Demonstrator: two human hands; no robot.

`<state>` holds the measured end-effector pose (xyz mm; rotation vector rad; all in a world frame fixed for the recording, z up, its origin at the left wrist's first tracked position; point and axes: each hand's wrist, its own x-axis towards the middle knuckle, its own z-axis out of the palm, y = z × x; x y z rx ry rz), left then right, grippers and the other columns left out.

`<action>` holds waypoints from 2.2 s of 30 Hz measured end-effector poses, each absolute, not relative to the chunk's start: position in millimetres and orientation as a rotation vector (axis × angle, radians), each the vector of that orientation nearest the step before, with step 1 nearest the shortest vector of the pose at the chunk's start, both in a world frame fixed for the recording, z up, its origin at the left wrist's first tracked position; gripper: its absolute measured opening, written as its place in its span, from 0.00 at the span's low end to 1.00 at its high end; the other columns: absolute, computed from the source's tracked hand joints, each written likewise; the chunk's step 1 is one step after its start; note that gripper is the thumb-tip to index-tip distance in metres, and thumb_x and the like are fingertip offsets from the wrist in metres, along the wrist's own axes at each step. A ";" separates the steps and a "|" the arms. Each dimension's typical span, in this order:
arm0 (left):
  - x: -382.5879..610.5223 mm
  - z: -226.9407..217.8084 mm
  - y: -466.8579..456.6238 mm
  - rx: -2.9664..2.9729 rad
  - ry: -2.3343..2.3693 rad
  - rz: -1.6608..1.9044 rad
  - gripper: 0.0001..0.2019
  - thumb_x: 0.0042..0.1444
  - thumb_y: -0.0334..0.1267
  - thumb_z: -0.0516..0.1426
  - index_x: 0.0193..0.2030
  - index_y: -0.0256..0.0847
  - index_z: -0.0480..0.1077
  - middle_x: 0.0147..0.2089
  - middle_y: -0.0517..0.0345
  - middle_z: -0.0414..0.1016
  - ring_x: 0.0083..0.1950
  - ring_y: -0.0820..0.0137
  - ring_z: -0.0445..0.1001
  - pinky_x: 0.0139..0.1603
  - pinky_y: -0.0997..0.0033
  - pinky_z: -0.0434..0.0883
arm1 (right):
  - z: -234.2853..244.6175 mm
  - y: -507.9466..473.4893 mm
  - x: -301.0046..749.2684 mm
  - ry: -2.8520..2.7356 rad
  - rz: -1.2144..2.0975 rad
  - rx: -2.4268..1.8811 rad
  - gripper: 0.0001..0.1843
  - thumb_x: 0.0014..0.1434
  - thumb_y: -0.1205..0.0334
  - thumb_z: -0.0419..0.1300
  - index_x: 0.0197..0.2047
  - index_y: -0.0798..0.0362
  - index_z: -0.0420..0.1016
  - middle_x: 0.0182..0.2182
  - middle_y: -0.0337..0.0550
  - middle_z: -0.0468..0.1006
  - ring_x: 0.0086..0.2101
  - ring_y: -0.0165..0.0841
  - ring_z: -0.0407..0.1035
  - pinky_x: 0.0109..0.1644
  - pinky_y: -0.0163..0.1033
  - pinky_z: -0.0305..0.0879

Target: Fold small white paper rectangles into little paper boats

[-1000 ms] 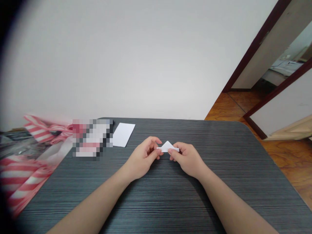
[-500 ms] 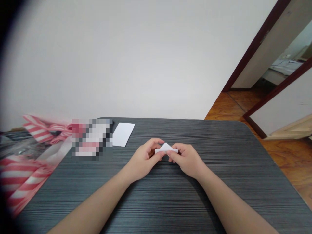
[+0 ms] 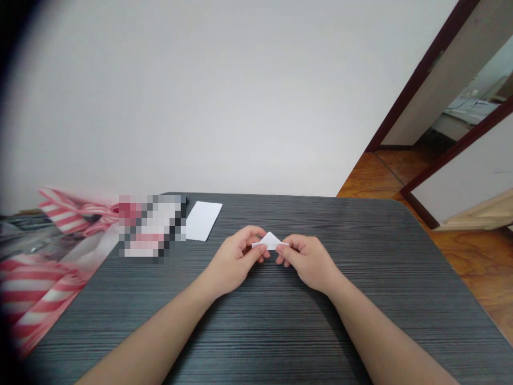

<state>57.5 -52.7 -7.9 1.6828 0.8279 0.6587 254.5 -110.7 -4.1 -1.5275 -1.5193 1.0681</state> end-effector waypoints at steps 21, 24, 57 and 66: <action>55.7 -7.0 -54.2 1.667 0.824 0.682 0.11 0.62 0.37 0.55 0.51 0.42 0.66 0.34 0.59 0.78 0.33 0.70 0.75 0.36 0.71 0.68 | -3.6 -109.3 253.0 -1.507 1.095 -1.499 0.08 0.60 0.60 0.60 0.34 0.53 0.78 0.27 0.39 0.79 0.28 0.31 0.70 0.33 0.35 0.64; 56.0 -6.6 -55.3 1.725 0.805 0.652 0.11 0.62 0.36 0.55 0.51 0.43 0.66 0.34 0.60 0.78 0.33 0.70 0.75 0.35 0.72 0.68 | -3.5 -109.6 251.6 -1.554 1.095 -1.528 0.07 0.59 0.60 0.61 0.33 0.53 0.79 0.25 0.38 0.77 0.26 0.30 0.68 0.31 0.35 0.61; 57.0 -4.2 -54.7 1.702 0.799 0.704 0.08 0.62 0.34 0.53 0.48 0.43 0.63 0.29 0.65 0.69 0.31 0.72 0.73 0.35 0.72 0.66 | -5.8 -109.4 256.5 -1.528 1.064 -1.574 0.11 0.61 0.59 0.59 0.30 0.53 0.77 0.25 0.39 0.80 0.26 0.31 0.72 0.33 0.35 0.66; 55.7 -8.3 -51.6 1.691 0.816 0.738 0.09 0.64 0.37 0.53 0.50 0.43 0.63 0.31 0.63 0.71 0.33 0.71 0.75 0.37 0.71 0.68 | -8.9 -108.6 260.1 -1.479 1.041 -1.536 0.14 0.64 0.56 0.57 0.29 0.52 0.75 0.25 0.40 0.79 0.26 0.31 0.70 0.33 0.35 0.65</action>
